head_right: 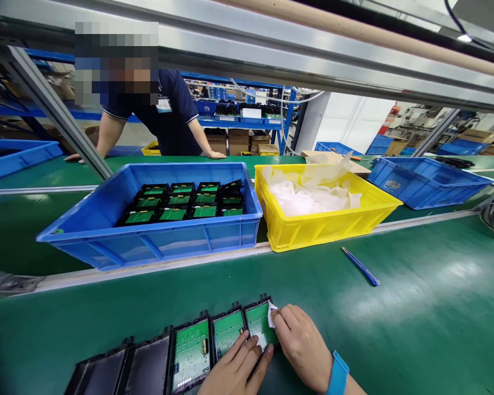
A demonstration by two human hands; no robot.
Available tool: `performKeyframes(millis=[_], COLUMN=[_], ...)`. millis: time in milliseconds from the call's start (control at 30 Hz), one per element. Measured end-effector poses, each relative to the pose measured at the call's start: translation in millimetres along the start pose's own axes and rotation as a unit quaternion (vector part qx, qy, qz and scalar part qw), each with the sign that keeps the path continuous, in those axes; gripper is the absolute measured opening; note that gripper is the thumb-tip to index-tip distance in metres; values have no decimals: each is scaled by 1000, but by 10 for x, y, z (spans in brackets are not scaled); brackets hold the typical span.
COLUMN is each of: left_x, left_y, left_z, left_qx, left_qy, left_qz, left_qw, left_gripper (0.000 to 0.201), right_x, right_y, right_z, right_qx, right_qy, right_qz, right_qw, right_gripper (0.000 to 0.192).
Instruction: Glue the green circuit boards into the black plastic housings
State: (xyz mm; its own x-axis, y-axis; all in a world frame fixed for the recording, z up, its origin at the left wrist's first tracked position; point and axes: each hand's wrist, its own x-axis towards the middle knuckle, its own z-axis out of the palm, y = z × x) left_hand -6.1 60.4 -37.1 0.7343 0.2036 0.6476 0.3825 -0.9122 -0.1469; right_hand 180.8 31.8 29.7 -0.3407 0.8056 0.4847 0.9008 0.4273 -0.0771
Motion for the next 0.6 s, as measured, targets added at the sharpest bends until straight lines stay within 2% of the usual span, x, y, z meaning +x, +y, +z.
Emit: performKeyframes(millis=[133, 333, 533, 600], left_x=[-3, -2, -55, -57], left_y=[-2, -14, 3, 6], left_z=[-8, -14, 26, 26], left_qx=[4, -5, -12, -18], left_qy=[-21, -12, -61, -62], left_qz=[6, 2, 12, 8], left_qw=[1000, 1000, 998, 998], left_gripper=[41, 38, 44, 43], right_x=[20, 30, 57, 64], right_y=[13, 17, 26, 30], right_z=[1, 5, 12, 8], right_qx=[-7, -15, -19, -19], right_qy=[1, 1, 3, 2], right_qz=[-4, -7, -13, -14], right_qw=[1000, 1000, 1000, 1000], right_gripper=[24, 24, 24, 24])
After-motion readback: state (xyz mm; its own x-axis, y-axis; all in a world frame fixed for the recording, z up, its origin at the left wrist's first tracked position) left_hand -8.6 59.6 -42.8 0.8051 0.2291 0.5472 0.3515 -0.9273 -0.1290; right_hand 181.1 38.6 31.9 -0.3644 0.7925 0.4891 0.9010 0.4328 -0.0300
